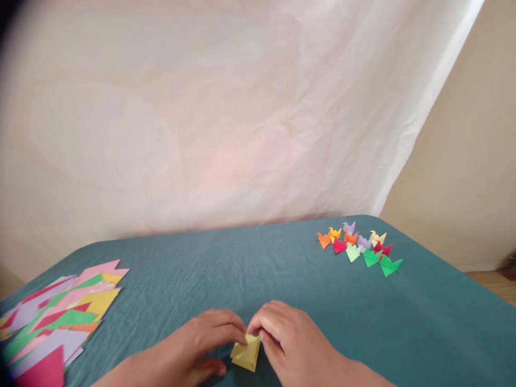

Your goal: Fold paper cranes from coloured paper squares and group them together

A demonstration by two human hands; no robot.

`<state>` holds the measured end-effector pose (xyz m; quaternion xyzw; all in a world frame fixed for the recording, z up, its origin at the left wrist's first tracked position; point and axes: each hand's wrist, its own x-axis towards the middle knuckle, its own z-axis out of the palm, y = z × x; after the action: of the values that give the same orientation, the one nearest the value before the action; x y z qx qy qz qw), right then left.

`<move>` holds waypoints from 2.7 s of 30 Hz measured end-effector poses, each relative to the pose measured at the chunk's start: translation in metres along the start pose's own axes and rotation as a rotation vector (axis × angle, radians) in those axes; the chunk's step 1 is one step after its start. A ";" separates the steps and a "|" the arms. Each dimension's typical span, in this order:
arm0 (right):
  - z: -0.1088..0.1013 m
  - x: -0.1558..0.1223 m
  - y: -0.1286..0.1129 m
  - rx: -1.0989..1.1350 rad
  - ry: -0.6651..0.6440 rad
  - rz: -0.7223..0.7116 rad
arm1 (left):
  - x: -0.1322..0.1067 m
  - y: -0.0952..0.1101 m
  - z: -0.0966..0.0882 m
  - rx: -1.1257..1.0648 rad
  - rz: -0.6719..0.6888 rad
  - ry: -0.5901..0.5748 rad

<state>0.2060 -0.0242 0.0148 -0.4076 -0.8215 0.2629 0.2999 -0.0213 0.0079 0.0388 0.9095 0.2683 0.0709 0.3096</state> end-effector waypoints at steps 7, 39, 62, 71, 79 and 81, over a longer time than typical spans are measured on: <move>0.014 -0.026 0.011 -0.092 0.016 -0.057 | 0.008 -0.016 0.015 0.052 0.097 0.087; 0.056 -0.035 0.023 -0.364 0.149 -0.010 | 0.000 -0.014 0.071 0.198 -0.027 0.441; 0.056 -0.031 0.017 -0.302 0.141 0.151 | 0.005 -0.002 0.067 0.257 -0.274 0.360; 0.057 -0.030 0.018 -0.279 0.160 0.179 | 0.009 0.002 0.064 0.270 -0.344 0.321; 0.057 -0.029 0.017 -0.286 0.171 0.207 | 0.012 0.004 0.064 0.284 -0.352 0.300; 0.057 -0.028 0.016 -0.285 0.174 0.211 | 0.011 0.004 0.064 0.290 -0.354 0.296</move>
<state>0.1878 -0.0495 -0.0423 -0.5511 -0.7740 0.1376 0.2799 0.0089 -0.0221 -0.0104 0.8630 0.4728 0.1085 0.1413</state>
